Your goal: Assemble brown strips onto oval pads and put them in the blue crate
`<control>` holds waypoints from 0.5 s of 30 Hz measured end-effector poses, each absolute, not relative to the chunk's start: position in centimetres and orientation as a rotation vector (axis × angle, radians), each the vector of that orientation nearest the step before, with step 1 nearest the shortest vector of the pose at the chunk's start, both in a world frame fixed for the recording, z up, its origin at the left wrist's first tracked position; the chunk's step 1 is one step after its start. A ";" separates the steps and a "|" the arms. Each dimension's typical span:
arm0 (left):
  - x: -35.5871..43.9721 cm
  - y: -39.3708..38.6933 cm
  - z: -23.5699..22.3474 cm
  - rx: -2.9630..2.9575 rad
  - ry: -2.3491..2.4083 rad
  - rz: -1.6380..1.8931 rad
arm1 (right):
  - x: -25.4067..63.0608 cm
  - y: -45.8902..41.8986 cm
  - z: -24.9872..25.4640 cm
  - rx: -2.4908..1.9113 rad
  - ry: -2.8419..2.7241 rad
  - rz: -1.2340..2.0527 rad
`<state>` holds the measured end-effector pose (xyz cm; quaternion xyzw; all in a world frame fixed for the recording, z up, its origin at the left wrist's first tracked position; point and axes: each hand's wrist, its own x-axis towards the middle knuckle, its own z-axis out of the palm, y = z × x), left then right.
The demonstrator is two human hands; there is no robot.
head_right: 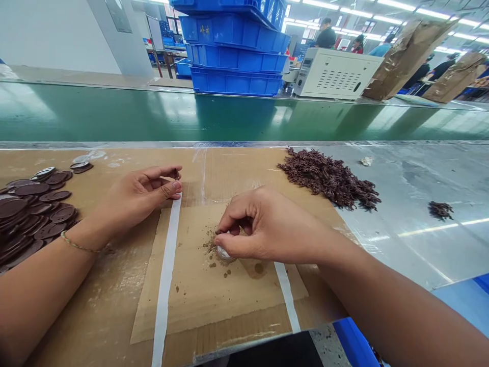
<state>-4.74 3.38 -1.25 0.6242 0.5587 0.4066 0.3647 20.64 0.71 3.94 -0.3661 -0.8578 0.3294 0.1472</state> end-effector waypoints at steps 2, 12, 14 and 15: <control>-4.7 3.3 -1.3 1.600 1.418 1.066 | 20.8 0.7 4.0 -1.058 -2.446 0.957; -4.8 3.2 -1.5 1.606 1.347 1.136 | 20.8 0.8 3.9 -0.965 -2.411 1.005; -4.8 3.2 -1.5 1.615 1.366 1.126 | 20.7 0.8 3.8 -0.940 -2.421 0.998; -4.7 3.2 -1.5 1.622 1.375 1.120 | 20.7 0.8 3.7 -0.932 -2.424 0.991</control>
